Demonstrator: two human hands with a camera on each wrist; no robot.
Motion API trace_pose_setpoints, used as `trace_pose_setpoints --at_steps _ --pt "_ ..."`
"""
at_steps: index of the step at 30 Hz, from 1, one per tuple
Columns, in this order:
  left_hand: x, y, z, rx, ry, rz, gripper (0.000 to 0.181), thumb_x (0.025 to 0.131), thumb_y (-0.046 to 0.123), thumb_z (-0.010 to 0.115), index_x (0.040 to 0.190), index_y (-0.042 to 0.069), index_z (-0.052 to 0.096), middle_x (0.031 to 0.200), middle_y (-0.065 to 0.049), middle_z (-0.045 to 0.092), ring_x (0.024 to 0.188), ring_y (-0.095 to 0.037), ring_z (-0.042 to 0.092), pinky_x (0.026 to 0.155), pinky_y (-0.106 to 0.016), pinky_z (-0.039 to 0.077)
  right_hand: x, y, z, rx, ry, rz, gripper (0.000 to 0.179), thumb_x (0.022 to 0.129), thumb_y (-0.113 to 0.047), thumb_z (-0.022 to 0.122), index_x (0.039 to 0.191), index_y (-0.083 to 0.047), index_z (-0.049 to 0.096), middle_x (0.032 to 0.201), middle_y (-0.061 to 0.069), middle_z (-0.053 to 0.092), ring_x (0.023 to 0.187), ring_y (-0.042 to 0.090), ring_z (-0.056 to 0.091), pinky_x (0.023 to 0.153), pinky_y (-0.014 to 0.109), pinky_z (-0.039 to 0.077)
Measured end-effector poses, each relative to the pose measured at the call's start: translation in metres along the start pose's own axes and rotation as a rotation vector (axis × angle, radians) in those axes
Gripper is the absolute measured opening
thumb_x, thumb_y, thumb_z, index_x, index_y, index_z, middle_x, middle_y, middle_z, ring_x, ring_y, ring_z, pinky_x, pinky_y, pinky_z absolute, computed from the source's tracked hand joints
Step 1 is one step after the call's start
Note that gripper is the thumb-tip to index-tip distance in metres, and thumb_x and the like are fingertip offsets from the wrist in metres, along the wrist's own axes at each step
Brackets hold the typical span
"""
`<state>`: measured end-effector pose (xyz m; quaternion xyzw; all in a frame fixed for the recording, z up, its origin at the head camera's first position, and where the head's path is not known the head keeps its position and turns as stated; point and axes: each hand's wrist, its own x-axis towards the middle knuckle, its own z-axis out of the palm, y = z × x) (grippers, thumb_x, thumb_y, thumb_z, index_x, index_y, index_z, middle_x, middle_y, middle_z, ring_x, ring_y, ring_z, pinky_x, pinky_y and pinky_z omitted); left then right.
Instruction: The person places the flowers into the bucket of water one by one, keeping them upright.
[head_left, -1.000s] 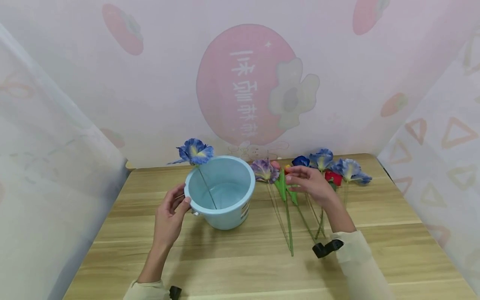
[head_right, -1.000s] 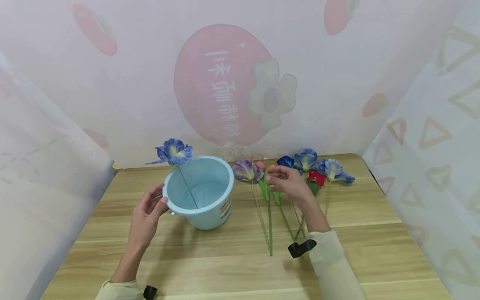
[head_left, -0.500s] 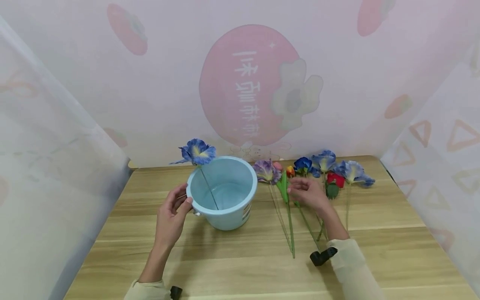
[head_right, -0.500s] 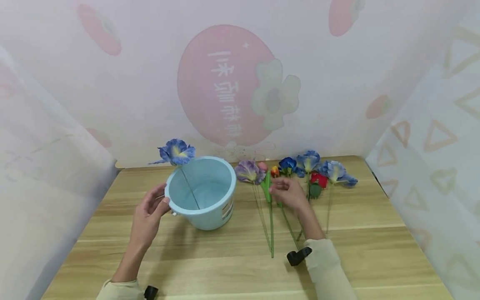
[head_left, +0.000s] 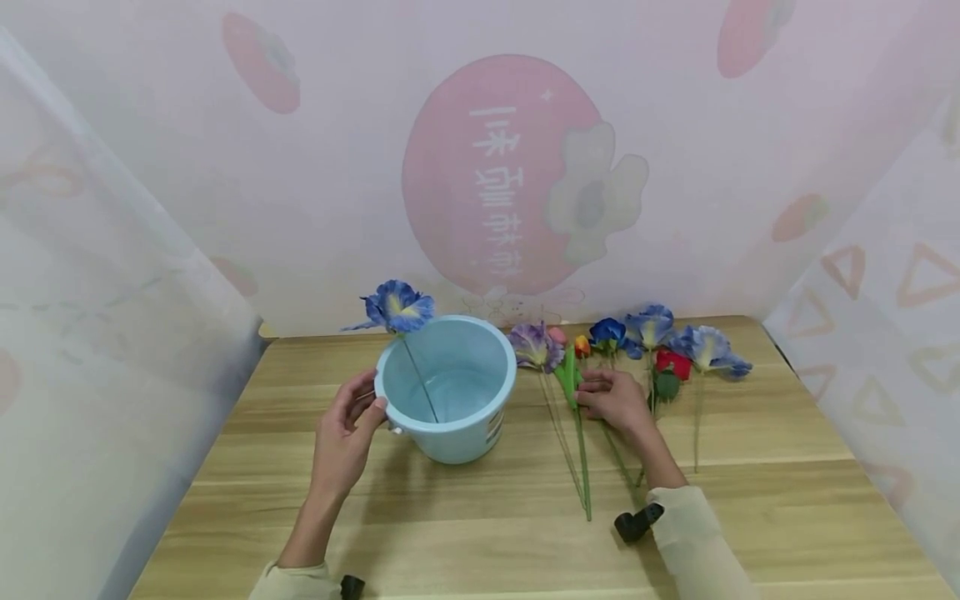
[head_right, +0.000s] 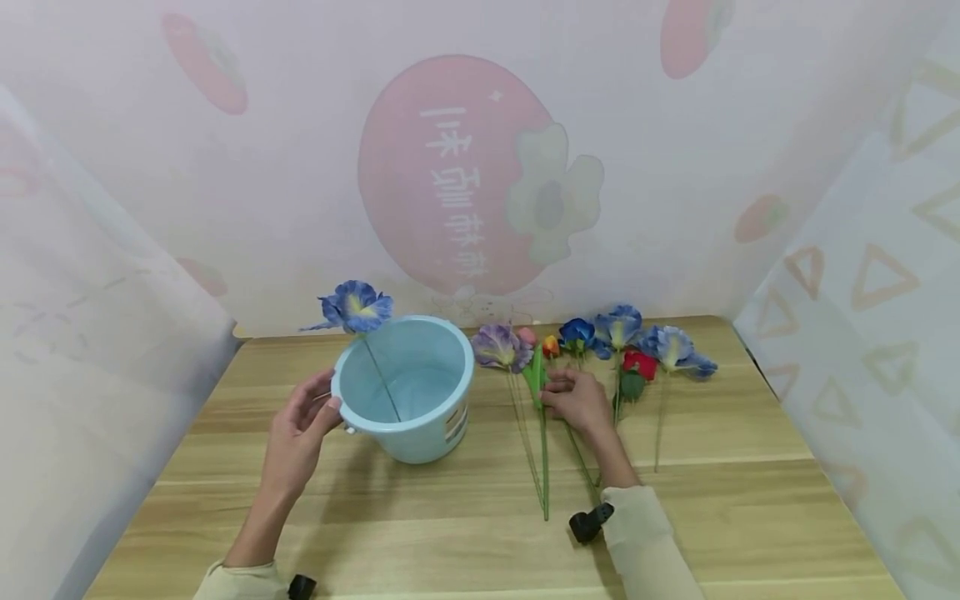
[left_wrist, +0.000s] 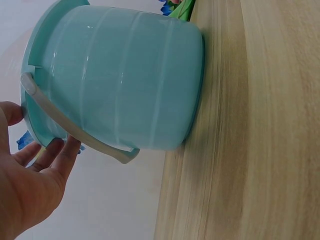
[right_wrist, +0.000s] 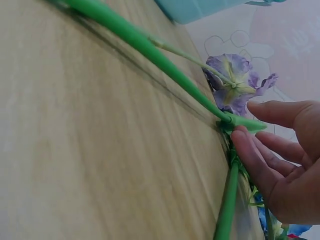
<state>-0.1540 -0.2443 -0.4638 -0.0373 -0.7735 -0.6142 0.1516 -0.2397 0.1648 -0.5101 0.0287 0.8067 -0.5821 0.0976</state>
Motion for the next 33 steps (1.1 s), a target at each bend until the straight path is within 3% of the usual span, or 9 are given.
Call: trace_pose_setpoints --at_steps 10,16,20,25,33 --pt "-0.002 0.0 0.0 0.002 -0.011 0.007 0.048 0.108 0.013 0.066 0.154 0.002 0.053 0.147 -0.021 0.062 0.123 -0.001 0.067 0.094 -0.015 0.061 0.002 0.0 0.008 -0.195 0.069 -0.011 0.055 0.095 -0.019 0.083 0.144 -0.005 0.065 0.124 0.02 0.078 0.086 0.022 0.079 0.069 0.033 0.067" --pt "-0.001 0.0 0.0 -0.002 -0.012 0.013 0.048 0.108 0.013 0.065 0.154 0.002 0.053 0.148 -0.023 0.061 0.123 -0.001 0.066 0.094 -0.016 0.061 0.002 -0.004 0.016 -0.304 0.122 -0.036 0.052 0.092 -0.015 0.085 0.14 -0.003 0.069 0.115 0.019 0.081 0.073 0.015 0.078 0.062 0.029 0.065" --pt "-0.001 0.0 -0.001 0.003 -0.01 0.013 0.048 0.108 0.013 0.065 0.154 0.002 0.053 0.148 -0.023 0.061 0.123 -0.003 0.067 0.094 -0.016 0.062 0.001 -0.007 0.015 -0.241 0.124 -0.015 0.045 0.093 -0.01 0.082 0.135 -0.001 0.071 0.115 0.022 0.08 0.069 0.017 0.076 0.061 0.03 0.065" --pt "-0.001 0.0 -0.001 0.006 -0.011 0.009 0.048 0.109 0.013 0.065 0.154 0.002 0.053 0.148 -0.022 0.061 0.124 -0.005 0.067 0.094 -0.015 0.061 -0.002 -0.011 0.006 -0.055 0.077 0.053 0.045 0.095 -0.005 0.078 0.139 -0.001 0.068 0.126 0.025 0.074 0.082 0.022 0.078 0.068 0.033 0.068" --pt "0.0 -0.001 -0.002 0.005 -0.011 0.009 0.049 0.109 0.014 0.065 0.154 0.002 0.053 0.148 -0.022 0.061 0.123 -0.001 0.066 0.094 -0.015 0.061 -0.009 -0.028 -0.007 0.002 0.083 -0.007 0.045 0.099 -0.01 0.076 0.143 -0.005 0.066 0.135 0.023 0.07 0.102 0.024 0.077 0.085 0.044 0.069"
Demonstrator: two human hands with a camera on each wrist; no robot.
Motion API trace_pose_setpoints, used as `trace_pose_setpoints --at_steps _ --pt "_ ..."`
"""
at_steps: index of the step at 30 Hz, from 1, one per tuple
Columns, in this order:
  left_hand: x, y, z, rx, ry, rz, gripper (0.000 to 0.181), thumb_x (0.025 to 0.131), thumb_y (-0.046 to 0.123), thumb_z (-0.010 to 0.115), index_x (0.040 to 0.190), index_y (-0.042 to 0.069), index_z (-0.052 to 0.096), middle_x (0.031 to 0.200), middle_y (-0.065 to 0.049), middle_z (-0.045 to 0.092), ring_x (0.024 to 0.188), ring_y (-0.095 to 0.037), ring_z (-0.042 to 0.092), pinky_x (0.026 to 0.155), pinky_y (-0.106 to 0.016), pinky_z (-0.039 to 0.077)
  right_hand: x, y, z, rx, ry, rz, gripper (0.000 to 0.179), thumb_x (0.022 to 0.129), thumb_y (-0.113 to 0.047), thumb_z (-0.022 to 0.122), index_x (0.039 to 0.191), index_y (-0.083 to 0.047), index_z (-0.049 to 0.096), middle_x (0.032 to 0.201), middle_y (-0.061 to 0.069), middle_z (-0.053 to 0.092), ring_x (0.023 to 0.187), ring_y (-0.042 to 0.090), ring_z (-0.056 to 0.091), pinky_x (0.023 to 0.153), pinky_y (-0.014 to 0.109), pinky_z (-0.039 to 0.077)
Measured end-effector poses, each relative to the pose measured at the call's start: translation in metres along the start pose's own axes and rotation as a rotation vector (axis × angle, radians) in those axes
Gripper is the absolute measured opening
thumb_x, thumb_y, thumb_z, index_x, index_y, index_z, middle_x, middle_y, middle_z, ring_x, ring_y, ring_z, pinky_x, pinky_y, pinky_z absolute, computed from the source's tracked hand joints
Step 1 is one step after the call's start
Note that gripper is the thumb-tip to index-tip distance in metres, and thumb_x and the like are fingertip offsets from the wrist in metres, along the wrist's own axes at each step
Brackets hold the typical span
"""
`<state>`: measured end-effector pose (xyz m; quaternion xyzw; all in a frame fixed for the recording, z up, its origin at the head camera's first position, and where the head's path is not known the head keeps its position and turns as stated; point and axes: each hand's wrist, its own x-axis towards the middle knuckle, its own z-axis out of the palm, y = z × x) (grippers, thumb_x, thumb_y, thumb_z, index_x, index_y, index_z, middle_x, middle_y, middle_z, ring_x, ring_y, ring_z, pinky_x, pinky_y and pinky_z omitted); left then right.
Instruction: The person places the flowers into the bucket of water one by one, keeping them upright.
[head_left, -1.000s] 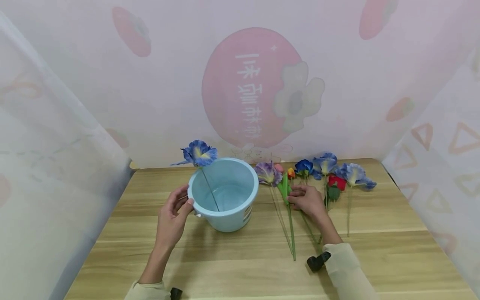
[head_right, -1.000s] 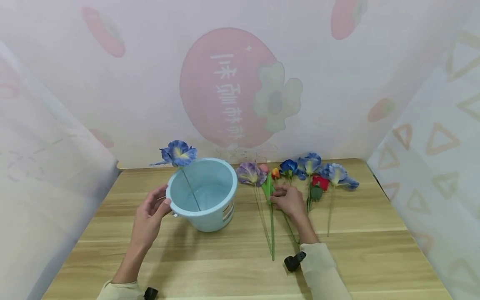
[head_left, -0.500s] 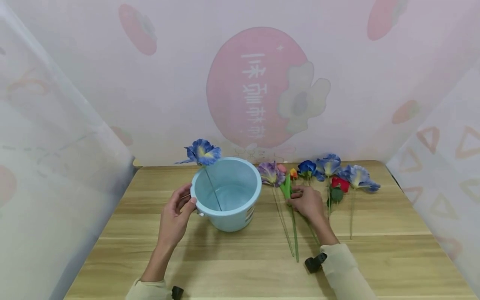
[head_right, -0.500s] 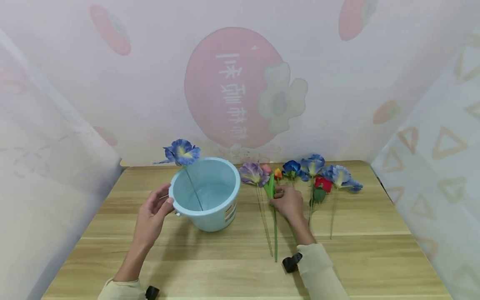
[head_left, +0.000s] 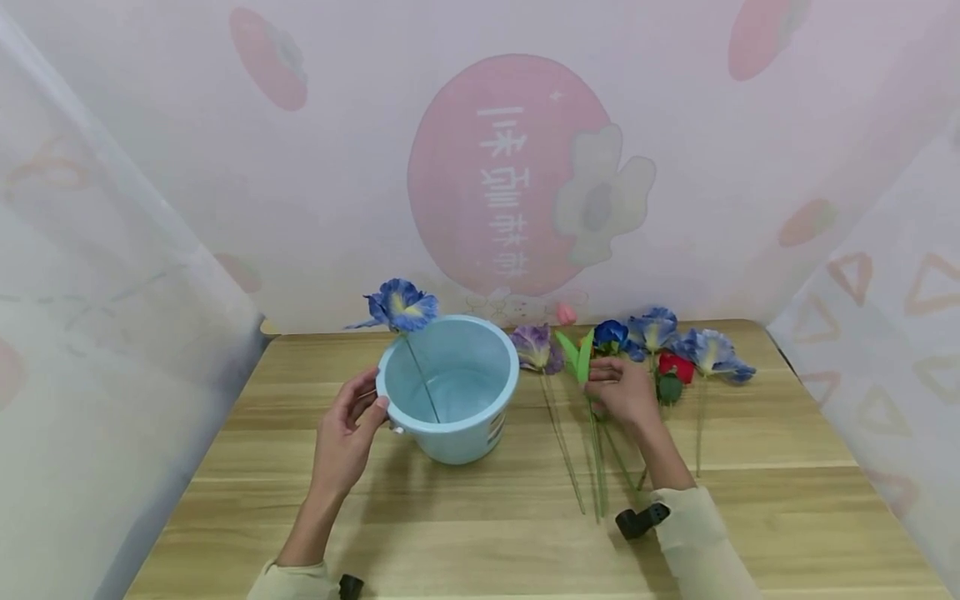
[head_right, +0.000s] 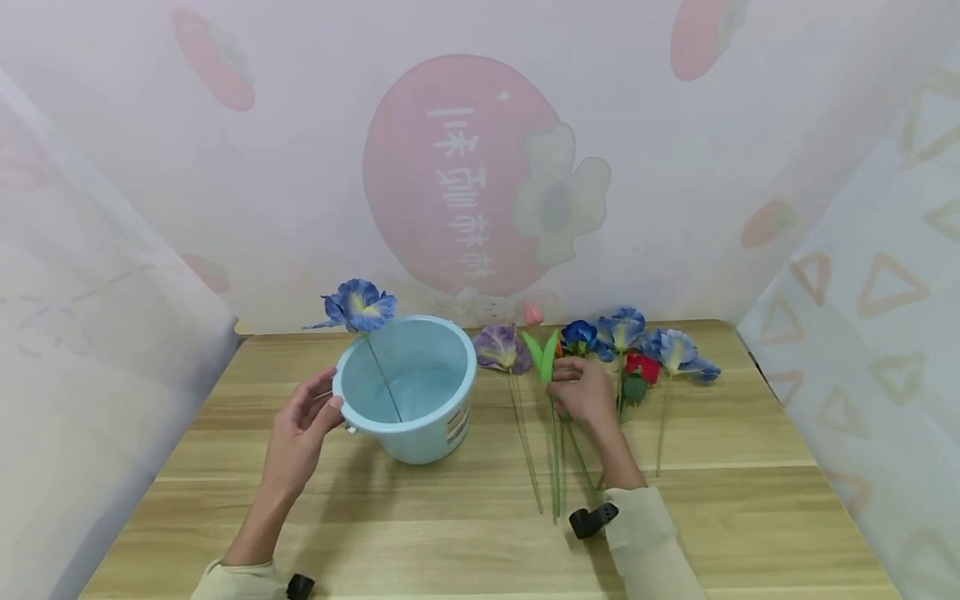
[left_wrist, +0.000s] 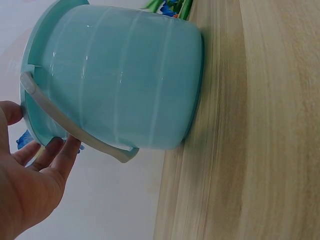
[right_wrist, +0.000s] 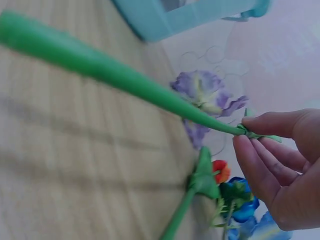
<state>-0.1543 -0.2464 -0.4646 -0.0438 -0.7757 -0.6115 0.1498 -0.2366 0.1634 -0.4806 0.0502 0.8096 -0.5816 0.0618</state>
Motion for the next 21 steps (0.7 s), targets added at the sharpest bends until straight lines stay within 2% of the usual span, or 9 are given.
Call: trace_pose_setpoints --at_steps 8,16,18,21 --pt "0.001 0.0 -0.002 -0.006 0.007 0.01 0.048 0.109 0.012 0.064 0.154 0.001 0.053 0.147 -0.023 0.061 0.124 -0.003 0.067 0.094 -0.015 0.061 -0.009 -0.019 -0.003 0.047 0.0 -0.038 0.051 0.099 -0.012 0.078 0.147 -0.006 0.062 0.138 0.023 0.069 0.109 0.028 0.077 0.088 0.046 0.069" --pt "0.001 0.002 0.002 -0.004 0.004 0.0 0.049 0.109 0.013 0.065 0.154 0.001 0.053 0.148 -0.022 0.061 0.124 -0.003 0.066 0.094 -0.014 0.061 -0.024 -0.039 -0.01 0.097 -0.013 -0.103 0.054 0.098 -0.014 0.079 0.148 -0.006 0.061 0.138 0.023 0.067 0.115 0.037 0.075 0.08 0.032 0.069" --pt "0.001 0.001 0.002 -0.003 0.006 -0.005 0.049 0.108 0.013 0.065 0.154 0.002 0.053 0.148 -0.021 0.061 0.124 -0.003 0.066 0.094 -0.014 0.061 -0.026 -0.045 -0.01 0.106 -0.022 -0.129 0.053 0.098 -0.014 0.079 0.147 -0.006 0.061 0.136 0.023 0.067 0.115 0.034 0.075 0.08 0.031 0.069" --pt "0.001 0.0 0.001 -0.001 0.007 -0.01 0.049 0.108 0.013 0.066 0.154 0.002 0.053 0.148 -0.021 0.061 0.125 -0.004 0.066 0.094 -0.014 0.061 -0.026 -0.059 -0.009 0.12 -0.028 -0.165 0.051 0.098 -0.014 0.079 0.146 -0.005 0.061 0.132 0.022 0.068 0.108 0.022 0.077 0.079 0.03 0.069"
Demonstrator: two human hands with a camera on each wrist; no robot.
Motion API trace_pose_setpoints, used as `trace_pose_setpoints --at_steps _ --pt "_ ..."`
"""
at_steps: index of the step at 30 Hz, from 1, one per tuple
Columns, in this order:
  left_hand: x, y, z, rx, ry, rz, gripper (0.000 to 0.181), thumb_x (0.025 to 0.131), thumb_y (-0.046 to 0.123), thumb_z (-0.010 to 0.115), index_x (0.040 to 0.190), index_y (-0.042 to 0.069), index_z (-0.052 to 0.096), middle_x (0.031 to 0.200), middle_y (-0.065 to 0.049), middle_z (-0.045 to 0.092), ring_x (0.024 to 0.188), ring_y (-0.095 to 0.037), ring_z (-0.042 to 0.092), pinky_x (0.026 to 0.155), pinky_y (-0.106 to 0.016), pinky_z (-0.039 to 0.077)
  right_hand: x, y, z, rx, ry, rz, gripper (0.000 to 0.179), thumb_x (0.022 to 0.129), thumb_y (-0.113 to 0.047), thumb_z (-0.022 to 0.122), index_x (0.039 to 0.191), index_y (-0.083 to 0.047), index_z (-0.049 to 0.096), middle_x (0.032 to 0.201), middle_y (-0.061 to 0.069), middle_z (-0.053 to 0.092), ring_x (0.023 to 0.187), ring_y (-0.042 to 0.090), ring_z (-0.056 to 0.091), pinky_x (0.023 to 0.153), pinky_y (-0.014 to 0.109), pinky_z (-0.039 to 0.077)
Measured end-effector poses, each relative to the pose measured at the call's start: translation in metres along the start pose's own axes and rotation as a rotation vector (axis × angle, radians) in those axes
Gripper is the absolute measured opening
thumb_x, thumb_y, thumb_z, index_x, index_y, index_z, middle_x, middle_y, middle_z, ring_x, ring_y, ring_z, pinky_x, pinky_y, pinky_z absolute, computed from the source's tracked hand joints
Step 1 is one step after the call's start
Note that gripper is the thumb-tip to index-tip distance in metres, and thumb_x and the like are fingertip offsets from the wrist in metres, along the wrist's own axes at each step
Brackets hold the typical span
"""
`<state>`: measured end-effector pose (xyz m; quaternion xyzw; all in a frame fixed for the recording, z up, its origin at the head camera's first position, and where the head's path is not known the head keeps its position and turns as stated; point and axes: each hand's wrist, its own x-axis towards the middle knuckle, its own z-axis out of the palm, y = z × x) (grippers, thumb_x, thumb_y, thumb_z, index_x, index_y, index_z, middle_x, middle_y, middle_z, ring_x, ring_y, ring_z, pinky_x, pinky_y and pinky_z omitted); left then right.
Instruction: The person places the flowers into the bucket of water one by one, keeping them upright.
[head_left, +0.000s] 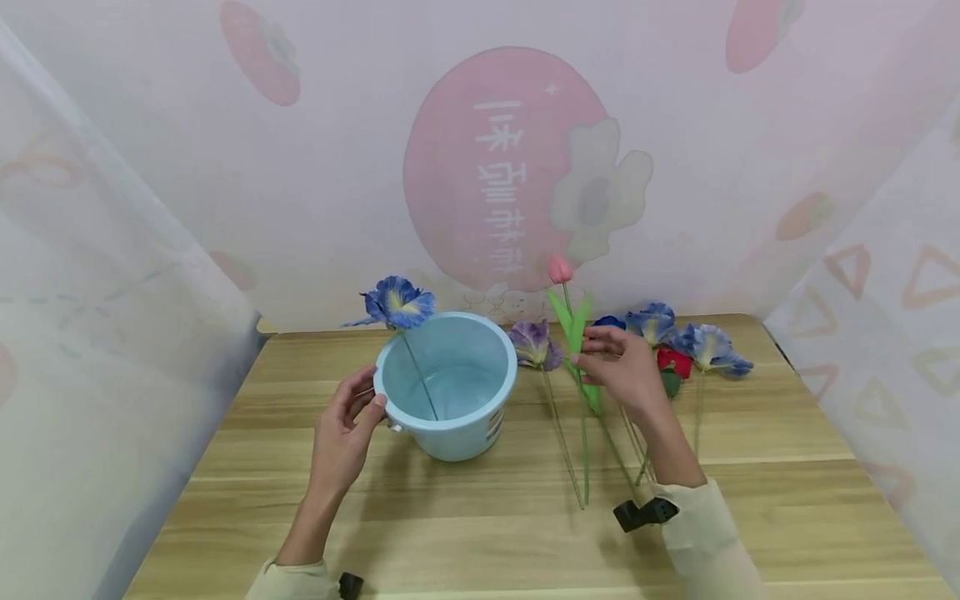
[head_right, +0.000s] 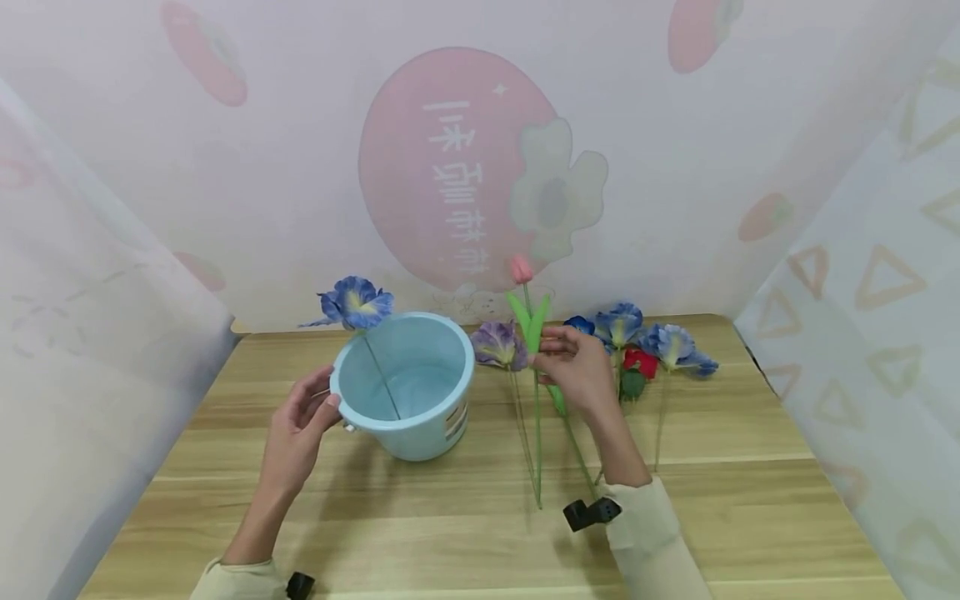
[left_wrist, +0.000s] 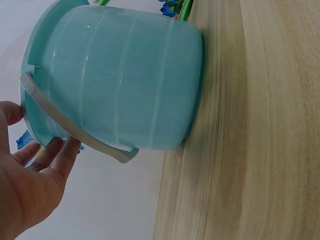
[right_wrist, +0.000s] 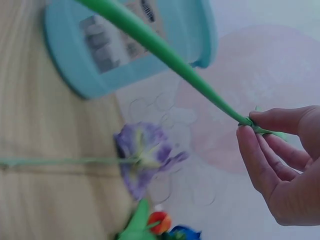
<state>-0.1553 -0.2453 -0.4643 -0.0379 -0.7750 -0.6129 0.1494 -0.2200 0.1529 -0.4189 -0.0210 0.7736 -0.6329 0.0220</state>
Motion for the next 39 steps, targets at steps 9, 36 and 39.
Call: trace_pose_setpoints --at_steps 9,36,39 --pt "0.0 0.0 0.0 0.004 -0.003 0.011 0.049 0.109 0.014 0.065 0.154 0.002 0.053 0.148 -0.022 0.061 0.125 -0.004 0.066 0.095 -0.014 0.06 0.004 -0.044 0.012 0.042 -0.009 -0.076 0.049 0.098 -0.012 0.079 0.144 -0.008 0.064 0.131 0.02 0.07 0.104 0.015 0.076 0.079 0.031 0.069" --pt "0.0 0.0 0.0 0.002 0.003 0.0 0.048 0.109 0.013 0.065 0.154 0.002 0.053 0.148 -0.021 0.061 0.125 -0.005 0.067 0.094 -0.014 0.06 0.026 -0.11 0.053 0.099 0.044 -0.329 0.04 0.096 -0.007 0.081 0.135 -0.008 0.07 0.119 0.017 0.076 0.098 0.022 0.077 0.081 0.04 0.07" --pt "0.0 0.0 0.0 0.001 0.002 -0.002 0.048 0.109 0.014 0.064 0.154 0.003 0.053 0.148 -0.021 0.061 0.125 -0.005 0.067 0.094 -0.014 0.06 0.028 -0.116 0.059 0.12 0.058 -0.368 0.04 0.095 -0.005 0.081 0.134 -0.007 0.071 0.117 0.016 0.076 0.096 0.02 0.076 0.079 0.039 0.07"
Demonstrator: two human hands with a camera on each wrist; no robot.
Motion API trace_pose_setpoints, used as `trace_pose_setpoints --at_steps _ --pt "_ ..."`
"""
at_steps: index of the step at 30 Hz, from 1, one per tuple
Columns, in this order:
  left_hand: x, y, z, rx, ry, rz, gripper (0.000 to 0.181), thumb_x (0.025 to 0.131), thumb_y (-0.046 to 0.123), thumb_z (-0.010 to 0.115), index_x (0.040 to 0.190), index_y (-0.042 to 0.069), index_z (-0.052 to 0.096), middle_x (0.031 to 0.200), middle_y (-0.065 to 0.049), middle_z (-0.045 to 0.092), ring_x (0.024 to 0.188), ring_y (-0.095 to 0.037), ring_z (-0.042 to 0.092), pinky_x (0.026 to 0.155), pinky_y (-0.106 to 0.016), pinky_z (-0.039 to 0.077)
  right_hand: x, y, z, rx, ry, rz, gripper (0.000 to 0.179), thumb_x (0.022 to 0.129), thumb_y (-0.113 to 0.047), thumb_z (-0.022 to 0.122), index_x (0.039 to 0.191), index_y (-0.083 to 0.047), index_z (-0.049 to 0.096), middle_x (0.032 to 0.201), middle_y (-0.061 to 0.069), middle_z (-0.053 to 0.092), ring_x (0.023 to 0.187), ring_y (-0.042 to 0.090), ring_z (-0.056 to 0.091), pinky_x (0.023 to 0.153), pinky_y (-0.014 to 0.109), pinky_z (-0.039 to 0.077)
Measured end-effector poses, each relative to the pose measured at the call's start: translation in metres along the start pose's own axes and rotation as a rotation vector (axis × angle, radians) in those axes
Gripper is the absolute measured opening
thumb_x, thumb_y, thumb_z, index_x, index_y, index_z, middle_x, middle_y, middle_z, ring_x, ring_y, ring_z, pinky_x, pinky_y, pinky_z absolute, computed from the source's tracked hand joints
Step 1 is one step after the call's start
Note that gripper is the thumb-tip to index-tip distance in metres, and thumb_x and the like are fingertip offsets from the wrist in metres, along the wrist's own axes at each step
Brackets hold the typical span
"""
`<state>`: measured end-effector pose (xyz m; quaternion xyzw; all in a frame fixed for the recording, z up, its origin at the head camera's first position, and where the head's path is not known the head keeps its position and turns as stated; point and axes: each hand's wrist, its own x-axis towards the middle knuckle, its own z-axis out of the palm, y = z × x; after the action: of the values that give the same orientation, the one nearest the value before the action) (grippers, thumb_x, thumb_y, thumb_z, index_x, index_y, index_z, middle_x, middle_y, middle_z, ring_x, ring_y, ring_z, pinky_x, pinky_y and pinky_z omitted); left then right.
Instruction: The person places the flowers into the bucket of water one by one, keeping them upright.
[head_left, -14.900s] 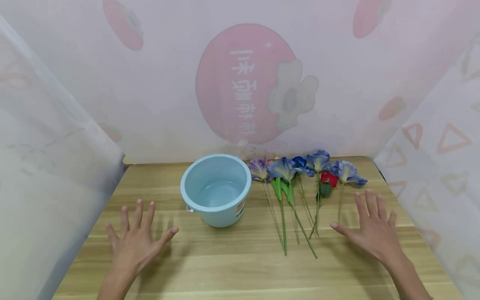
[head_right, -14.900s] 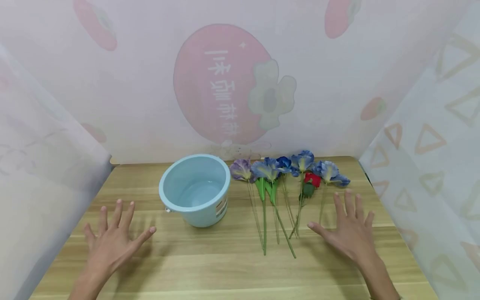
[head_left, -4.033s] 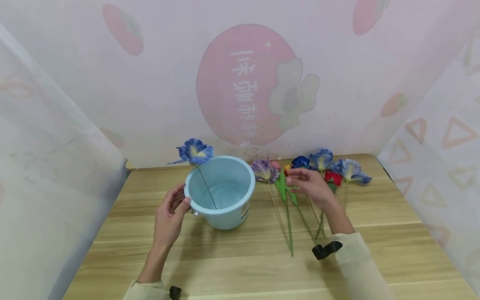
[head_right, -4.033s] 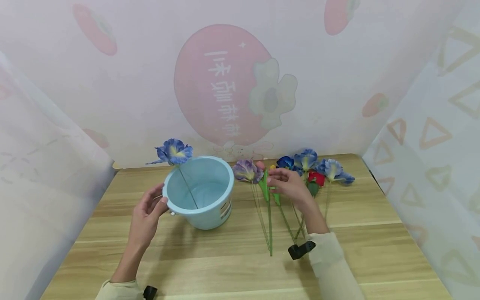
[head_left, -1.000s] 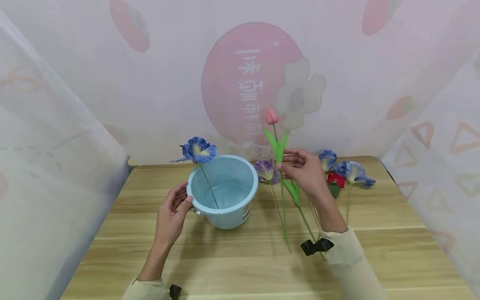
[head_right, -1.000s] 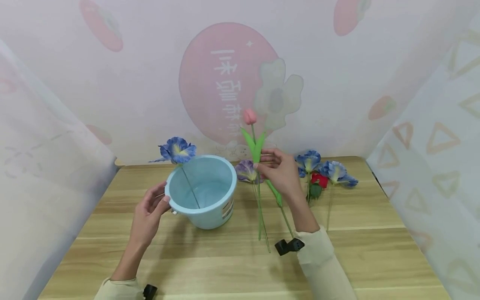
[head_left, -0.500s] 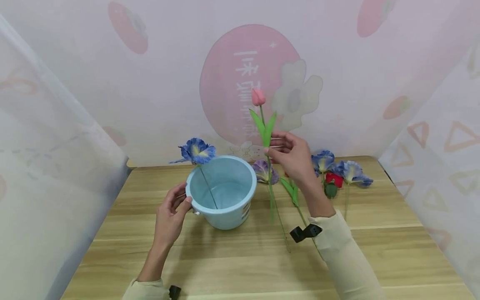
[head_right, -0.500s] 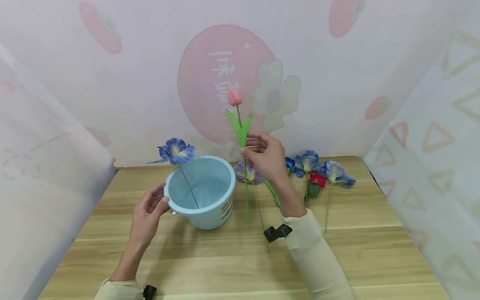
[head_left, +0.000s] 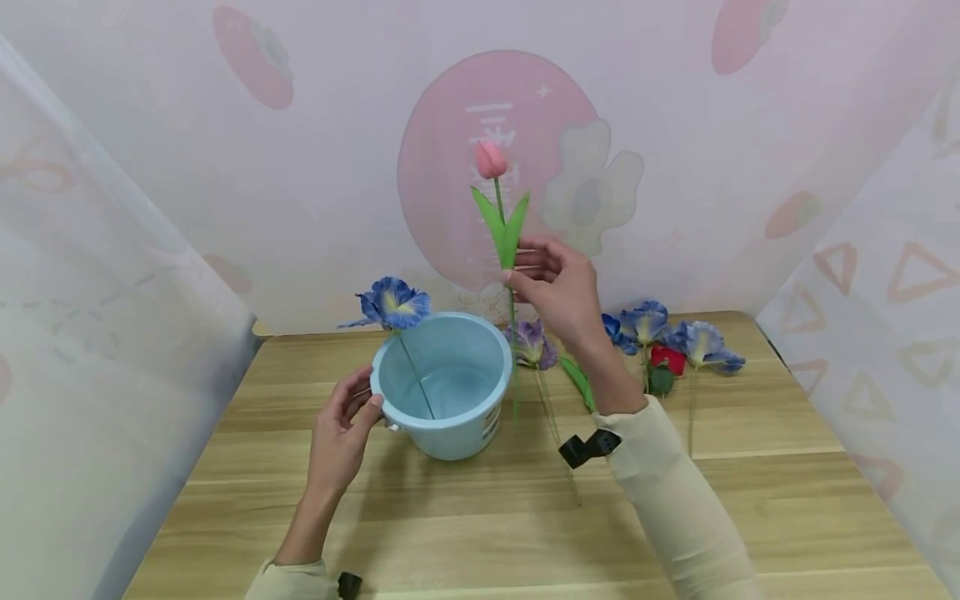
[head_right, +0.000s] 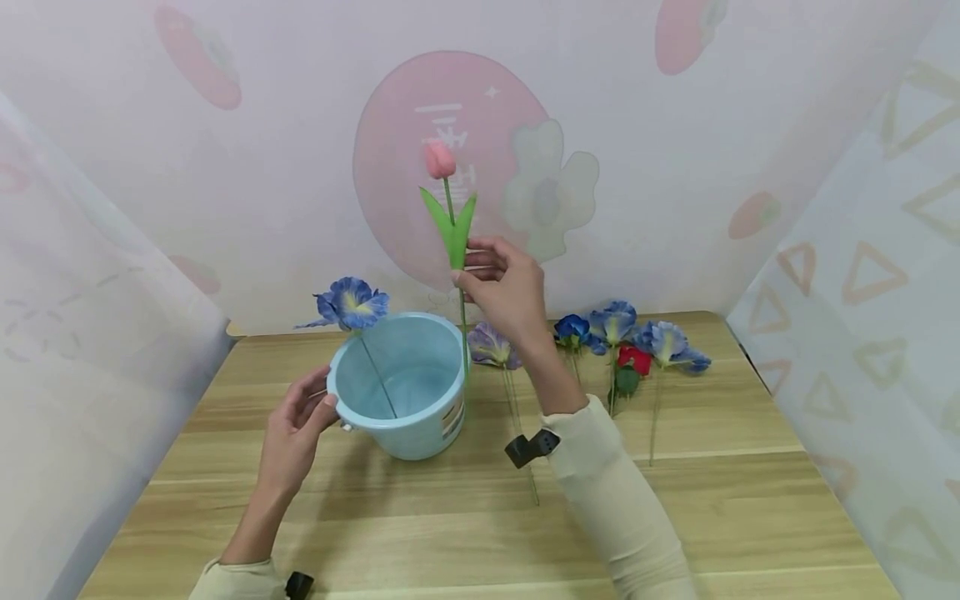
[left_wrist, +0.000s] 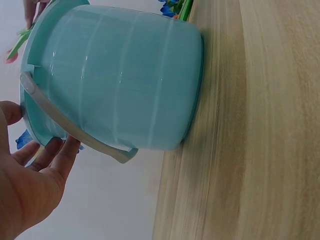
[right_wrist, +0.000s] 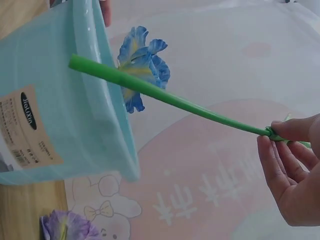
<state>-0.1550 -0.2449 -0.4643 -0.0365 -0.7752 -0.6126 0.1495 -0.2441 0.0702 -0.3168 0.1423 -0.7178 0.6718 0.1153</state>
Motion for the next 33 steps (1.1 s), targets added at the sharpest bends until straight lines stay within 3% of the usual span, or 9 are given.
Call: trace_pose_setpoints --at_steps 6,16,24,33 --pt "0.0 0.0 0.0 -0.006 -0.003 -0.002 0.048 0.109 0.015 0.065 0.154 0.004 0.053 0.148 -0.02 0.061 0.125 -0.007 0.067 0.093 -0.015 0.061 0.007 -0.003 0.014 0.018 0.059 -0.031 0.039 0.093 -0.002 0.082 0.131 -0.006 0.072 0.115 0.016 0.077 0.096 0.026 0.077 0.074 0.029 0.068" --pt "-0.002 -0.002 -0.001 -0.011 -0.004 0.0 0.047 0.109 0.014 0.064 0.155 0.005 0.054 0.147 -0.019 0.062 0.124 -0.005 0.067 0.092 -0.016 0.062 0.023 0.004 0.033 0.039 0.111 -0.076 0.036 0.094 -0.002 0.082 0.128 -0.003 0.073 0.115 0.019 0.077 0.095 0.026 0.077 0.08 0.041 0.07" --pt "-0.002 -0.001 -0.001 -0.01 -0.003 -0.003 0.047 0.109 0.014 0.064 0.155 0.006 0.054 0.148 -0.019 0.061 0.124 -0.005 0.067 0.092 -0.016 0.062 0.024 0.018 0.047 0.032 -0.007 0.007 0.036 0.095 -0.004 0.08 0.13 -0.005 0.072 0.116 0.017 0.077 0.099 0.029 0.078 0.078 0.034 0.069" --pt "-0.001 -0.001 -0.001 -0.012 -0.002 0.003 0.047 0.109 0.013 0.064 0.154 0.004 0.054 0.147 -0.02 0.062 0.124 -0.006 0.068 0.092 -0.016 0.062 0.025 0.041 0.056 0.036 -0.142 0.132 0.038 0.096 0.0 0.078 0.133 -0.002 0.069 0.122 0.021 0.075 0.106 0.032 0.077 0.083 0.045 0.07"
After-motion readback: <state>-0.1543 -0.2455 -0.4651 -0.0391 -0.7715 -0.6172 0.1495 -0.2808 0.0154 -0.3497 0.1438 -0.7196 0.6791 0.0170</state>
